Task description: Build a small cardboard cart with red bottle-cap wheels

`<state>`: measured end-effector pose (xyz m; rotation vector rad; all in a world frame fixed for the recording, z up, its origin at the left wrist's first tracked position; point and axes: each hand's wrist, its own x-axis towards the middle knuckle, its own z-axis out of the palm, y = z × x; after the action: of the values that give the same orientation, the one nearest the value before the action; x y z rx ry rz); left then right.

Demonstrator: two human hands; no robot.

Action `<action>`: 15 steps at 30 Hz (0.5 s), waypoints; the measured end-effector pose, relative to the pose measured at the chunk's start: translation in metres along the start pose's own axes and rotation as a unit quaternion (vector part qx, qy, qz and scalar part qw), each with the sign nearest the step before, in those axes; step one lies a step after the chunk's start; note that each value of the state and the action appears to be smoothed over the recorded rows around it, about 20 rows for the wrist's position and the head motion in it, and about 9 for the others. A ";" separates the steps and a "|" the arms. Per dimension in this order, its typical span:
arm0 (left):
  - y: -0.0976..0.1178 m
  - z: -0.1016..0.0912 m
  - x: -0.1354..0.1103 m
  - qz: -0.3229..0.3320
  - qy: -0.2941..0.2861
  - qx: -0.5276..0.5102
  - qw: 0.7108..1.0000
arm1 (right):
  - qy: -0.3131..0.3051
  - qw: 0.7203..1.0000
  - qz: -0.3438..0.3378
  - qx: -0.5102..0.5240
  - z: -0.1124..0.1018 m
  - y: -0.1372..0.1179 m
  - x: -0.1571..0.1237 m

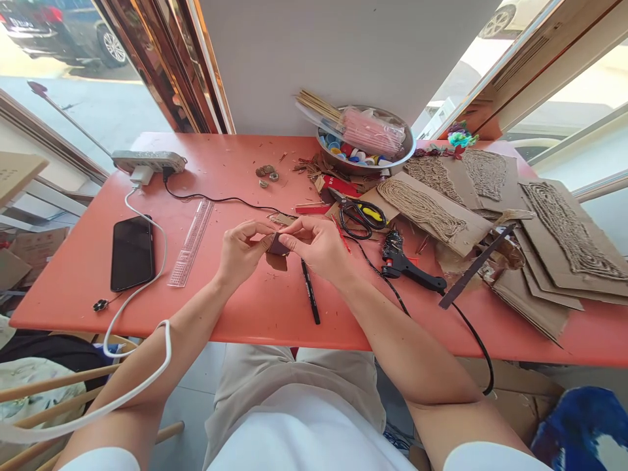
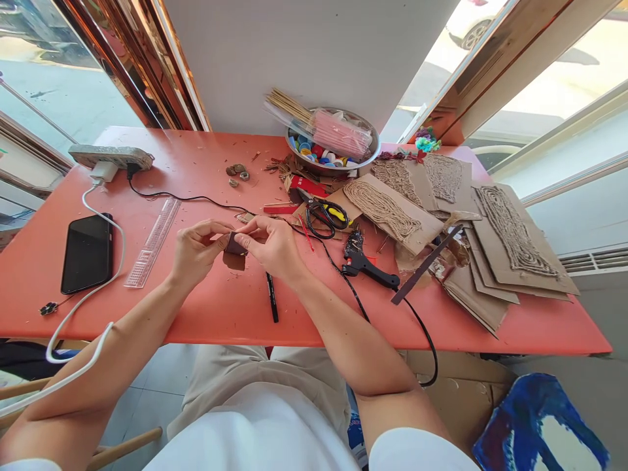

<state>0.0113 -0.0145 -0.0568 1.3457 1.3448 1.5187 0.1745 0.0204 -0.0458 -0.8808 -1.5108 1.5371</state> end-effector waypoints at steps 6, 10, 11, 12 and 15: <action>-0.001 0.000 0.000 0.008 -0.001 0.014 1.000 | 0.019 1.000 -0.010 0.000 0.004 0.000 -0.002; 0.002 0.001 0.000 -0.004 -0.012 0.013 1.000 | 0.024 1.000 -0.013 -0.005 0.002 0.000 -0.001; 0.004 0.001 -0.001 -0.012 -0.018 0.011 1.000 | 0.024 1.000 -0.014 -0.008 0.002 0.000 -0.001; 0.005 0.001 -0.001 -0.021 -0.026 0.007 0.999 | 0.024 1.000 -0.012 -0.014 0.001 0.000 -0.001; 0.009 0.001 -0.001 -0.062 -0.050 -0.014 0.997 | 0.031 0.999 0.002 -0.027 0.001 0.000 -0.001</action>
<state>0.0132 -0.0174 -0.0489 1.2798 1.3132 1.3652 0.1743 0.0191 -0.0458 -0.9531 -1.5132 1.4652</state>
